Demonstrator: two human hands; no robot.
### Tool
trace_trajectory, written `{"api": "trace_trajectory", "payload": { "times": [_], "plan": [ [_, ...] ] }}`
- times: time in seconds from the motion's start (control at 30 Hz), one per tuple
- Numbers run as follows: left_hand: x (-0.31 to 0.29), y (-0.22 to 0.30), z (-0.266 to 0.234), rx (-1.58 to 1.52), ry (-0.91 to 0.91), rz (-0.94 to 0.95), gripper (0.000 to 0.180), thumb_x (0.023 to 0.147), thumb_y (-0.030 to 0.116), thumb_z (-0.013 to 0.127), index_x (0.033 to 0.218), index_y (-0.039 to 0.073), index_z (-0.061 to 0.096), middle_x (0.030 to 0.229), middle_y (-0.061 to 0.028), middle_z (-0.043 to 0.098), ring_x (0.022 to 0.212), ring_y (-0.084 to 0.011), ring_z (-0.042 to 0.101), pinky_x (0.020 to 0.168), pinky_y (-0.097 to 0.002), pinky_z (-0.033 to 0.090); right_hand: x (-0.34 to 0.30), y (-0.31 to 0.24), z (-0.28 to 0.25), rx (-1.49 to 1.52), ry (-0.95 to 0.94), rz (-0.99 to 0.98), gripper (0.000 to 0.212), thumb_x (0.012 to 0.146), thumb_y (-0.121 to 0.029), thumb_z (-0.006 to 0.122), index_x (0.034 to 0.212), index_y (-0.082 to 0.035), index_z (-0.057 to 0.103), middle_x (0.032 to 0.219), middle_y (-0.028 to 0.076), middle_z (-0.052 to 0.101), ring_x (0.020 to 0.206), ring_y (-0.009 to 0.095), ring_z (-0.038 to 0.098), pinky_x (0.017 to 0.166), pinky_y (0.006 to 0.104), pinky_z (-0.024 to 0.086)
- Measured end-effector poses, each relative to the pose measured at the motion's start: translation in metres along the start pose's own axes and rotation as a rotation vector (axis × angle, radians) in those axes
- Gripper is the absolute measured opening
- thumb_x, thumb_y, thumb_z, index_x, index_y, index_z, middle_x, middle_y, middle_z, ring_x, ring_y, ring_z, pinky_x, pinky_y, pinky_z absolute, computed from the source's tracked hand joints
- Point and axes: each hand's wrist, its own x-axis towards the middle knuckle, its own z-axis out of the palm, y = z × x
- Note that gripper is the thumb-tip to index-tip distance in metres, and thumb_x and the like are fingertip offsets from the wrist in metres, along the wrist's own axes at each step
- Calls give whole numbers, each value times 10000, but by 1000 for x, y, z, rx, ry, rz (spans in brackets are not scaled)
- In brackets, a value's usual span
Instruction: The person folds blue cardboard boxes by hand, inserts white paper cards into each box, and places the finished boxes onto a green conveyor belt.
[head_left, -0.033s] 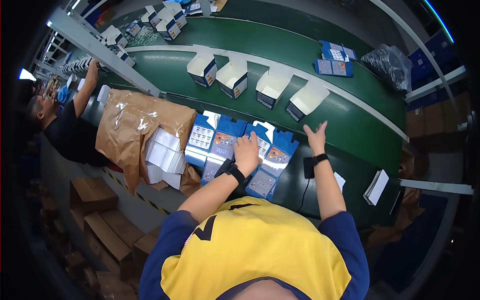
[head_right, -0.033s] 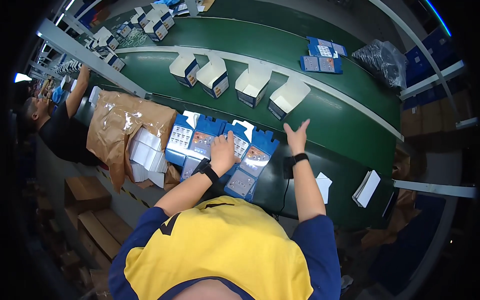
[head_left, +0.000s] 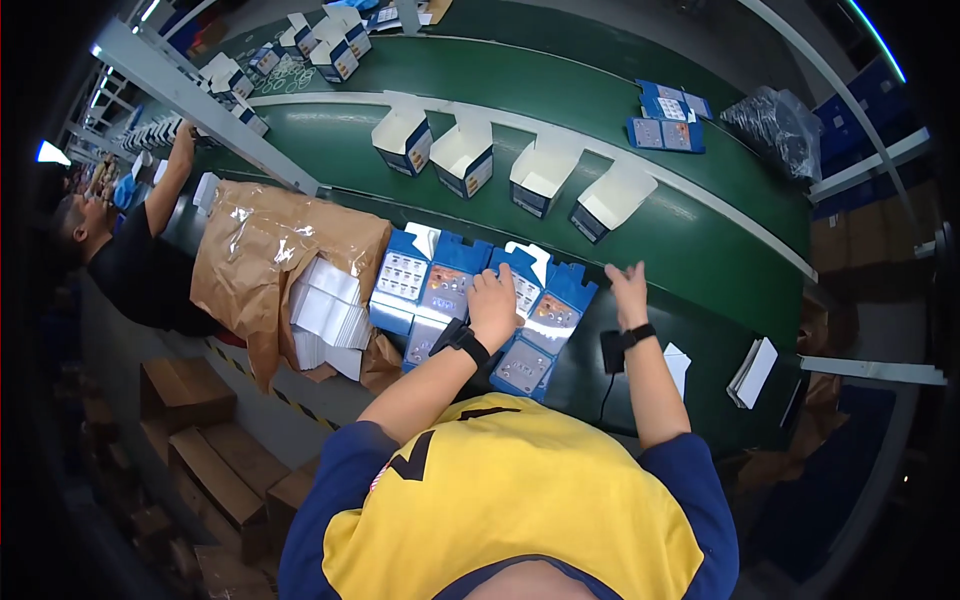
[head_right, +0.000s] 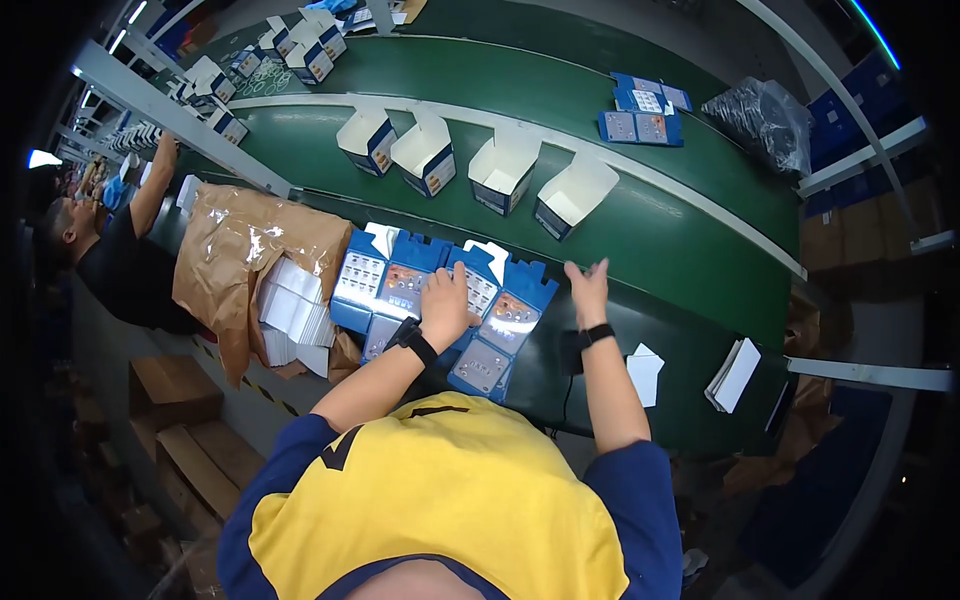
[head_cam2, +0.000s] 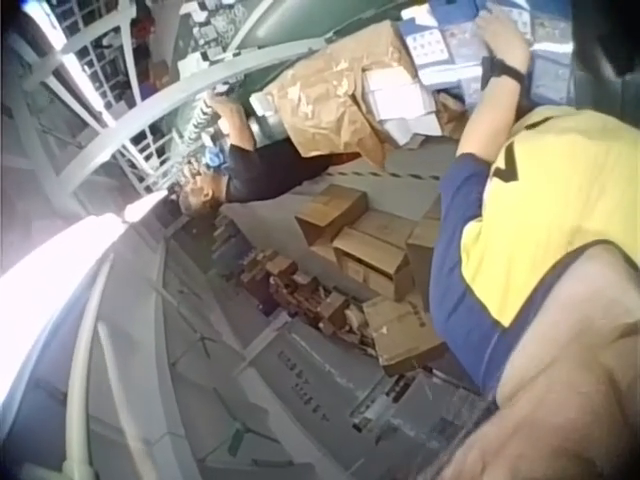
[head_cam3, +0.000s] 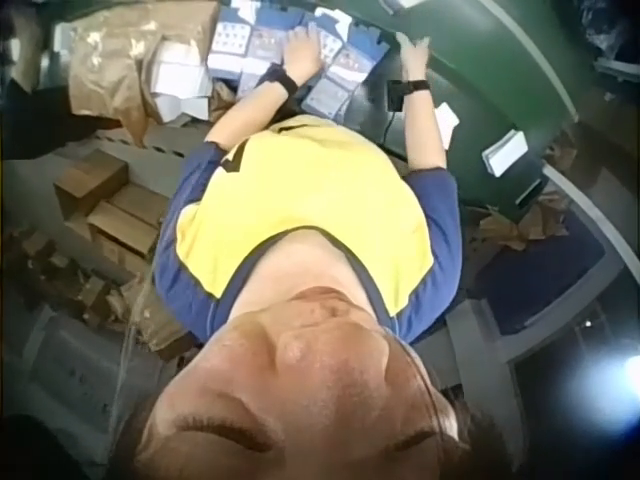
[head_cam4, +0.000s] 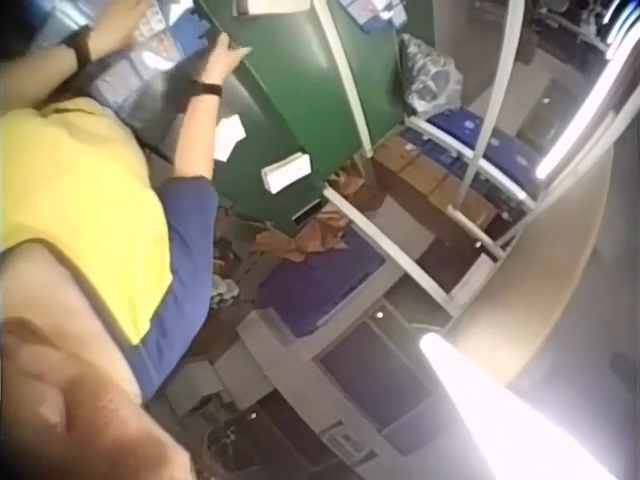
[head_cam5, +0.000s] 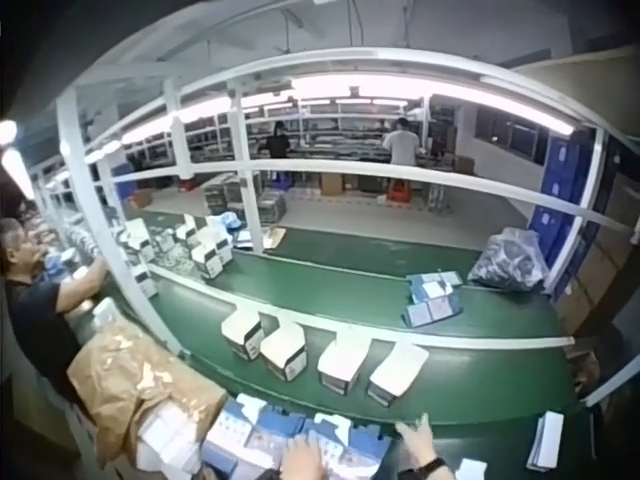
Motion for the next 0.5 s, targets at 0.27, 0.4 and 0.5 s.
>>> {"api": "trace_trajectory", "payload": {
  "times": [0.27, 0.4, 0.5],
  "plan": [
    [30, -12, 4, -418, -157, -114, 712, 599, 367, 809, 1066, -42, 460, 937, -200, 534, 867, -306, 545, 771, -351, 462, -141, 8, 49, -445, 63, -127, 610, 826, -187, 629, 1313, 10, 319, 1149, 136, 565, 1016, 209, 572, 846, 358, 456],
    [27, -4, -21, -651, -183, -213, 677, 678, 460, 743, 1045, -41, 471, 936, -174, 559, 859, -251, 560, 767, -316, 456, -176, -42, 48, 286, -122, -182, 636, 822, -224, 647, 1314, 14, 323, 1153, 129, 570, 964, 215, 592, 849, 348, 457],
    [2, 22, -53, -1129, -168, -103, 650, 720, 461, 710, 1070, -40, 490, 1005, -175, 560, 940, -266, 558, 795, -330, 450, -191, -40, 41, 132, -181, -214, 650, 809, -238, 662, 1309, 13, 330, 1138, 116, 577, 960, 210, 589, 866, 351, 451]
  ]
}}
